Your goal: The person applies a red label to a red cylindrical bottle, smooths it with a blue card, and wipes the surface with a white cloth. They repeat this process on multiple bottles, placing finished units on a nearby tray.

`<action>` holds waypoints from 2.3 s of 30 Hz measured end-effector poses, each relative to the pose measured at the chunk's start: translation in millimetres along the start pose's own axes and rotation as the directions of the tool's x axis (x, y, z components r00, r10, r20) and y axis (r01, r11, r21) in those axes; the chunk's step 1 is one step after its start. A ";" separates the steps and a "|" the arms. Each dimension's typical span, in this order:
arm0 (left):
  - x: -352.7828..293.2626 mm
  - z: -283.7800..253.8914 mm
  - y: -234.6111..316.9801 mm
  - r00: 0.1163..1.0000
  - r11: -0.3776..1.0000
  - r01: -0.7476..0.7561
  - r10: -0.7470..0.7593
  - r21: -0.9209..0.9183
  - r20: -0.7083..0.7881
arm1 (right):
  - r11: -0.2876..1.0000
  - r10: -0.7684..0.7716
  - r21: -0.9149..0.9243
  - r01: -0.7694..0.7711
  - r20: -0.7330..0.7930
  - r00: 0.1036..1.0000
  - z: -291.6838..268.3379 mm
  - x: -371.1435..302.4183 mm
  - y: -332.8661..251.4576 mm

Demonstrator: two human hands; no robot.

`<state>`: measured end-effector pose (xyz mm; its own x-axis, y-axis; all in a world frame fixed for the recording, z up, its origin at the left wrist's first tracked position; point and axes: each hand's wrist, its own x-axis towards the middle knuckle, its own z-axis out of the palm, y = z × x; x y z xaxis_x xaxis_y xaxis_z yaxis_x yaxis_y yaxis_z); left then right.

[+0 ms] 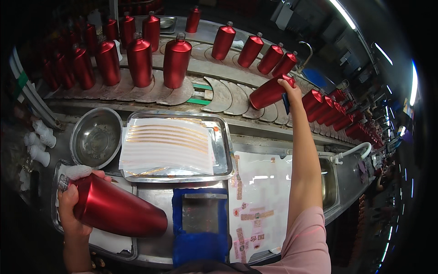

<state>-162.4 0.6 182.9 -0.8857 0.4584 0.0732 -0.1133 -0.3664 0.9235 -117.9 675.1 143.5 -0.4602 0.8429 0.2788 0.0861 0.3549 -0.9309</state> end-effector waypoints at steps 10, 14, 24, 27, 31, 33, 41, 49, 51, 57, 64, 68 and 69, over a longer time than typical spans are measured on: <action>-9.1 -1.8 -11.9 0.999 0.988 -0.013 0.008 0.155 0.037 | 0.463 0.069 0.808 -0.364 0.377 0.924 -41.5 -100.2 21.6; -11.9 9.0 -11.8 0.999 0.993 0.028 -0.033 0.114 0.038 | 0.390 -0.060 0.856 -0.340 0.393 0.918 -41.8 -116.7 10.5; -20.0 23.2 -23.0 0.986 0.963 0.009 -0.053 0.271 0.158 | 0.374 -0.194 0.861 -0.344 0.435 0.879 -44.8 -151.9 -10.7; -22.8 26.6 -24.4 0.977 0.949 0.008 -0.074 0.315 0.199 | 0.380 -0.171 0.854 -0.355 0.442 0.881 -44.1 -156.6 -10.7; -24.5 30.9 -24.6 0.962 0.931 0.043 -0.138 0.364 0.238 | 0.366 -0.173 0.859 -0.359 0.442 0.880 -41.9 -159.1 -11.3; -24.4 32.7 -24.9 0.958 0.922 0.015 -0.125 0.387 0.260 | 0.340 -0.174 0.868 -0.362 0.436 0.883 -40.5 -159.3 -11.8; -26.1 40.3 -24.3 0.920 0.875 0.017 -0.202 0.483 0.335 | 0.331 -0.183 0.871 -0.362 0.436 0.881 -38.2 -158.2 -13.1; -32.8 46.1 -18.6 0.862 0.832 0.002 -0.282 0.555 0.421 | 0.388 -0.270 0.862 -0.326 0.444 0.855 -38.6 -167.6 -27.0; -34.1 44.1 -18.7 0.847 0.839 0.043 -0.319 0.542 0.426 | 0.388 -0.262 0.872 -0.299 0.415 0.871 -36.8 -172.1 -30.6; -16.3 38.1 -9.7 0.818 0.907 -0.204 -0.049 0.369 0.573 | 0.432 -0.260 0.866 -0.250 0.385 0.885 -34.8 -183.3 -46.8; 49.2 113.7 14.7 0.807 0.798 -0.421 0.113 0.431 0.580 | 0.625 -0.273 0.746 -0.229 0.484 0.831 -8.6 -215.5 -113.4; 65.3 169.5 6.9 0.734 0.529 -0.615 0.111 0.585 0.670 | 0.804 -0.312 0.590 -0.070 0.521 0.794 15.7 -240.9 -158.6; 66.2 174.7 6.5 0.761 0.593 -0.526 0.009 0.609 0.648 | 0.800 -0.350 0.594 -0.084 0.576 0.739 19.8 -245.0 -168.4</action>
<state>-143.2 170.0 259.5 -0.3834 0.8706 0.3084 0.6731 0.0348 0.7387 -37.2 400.8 227.3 -0.8789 0.2658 0.3962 -0.4176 -0.0269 -0.9083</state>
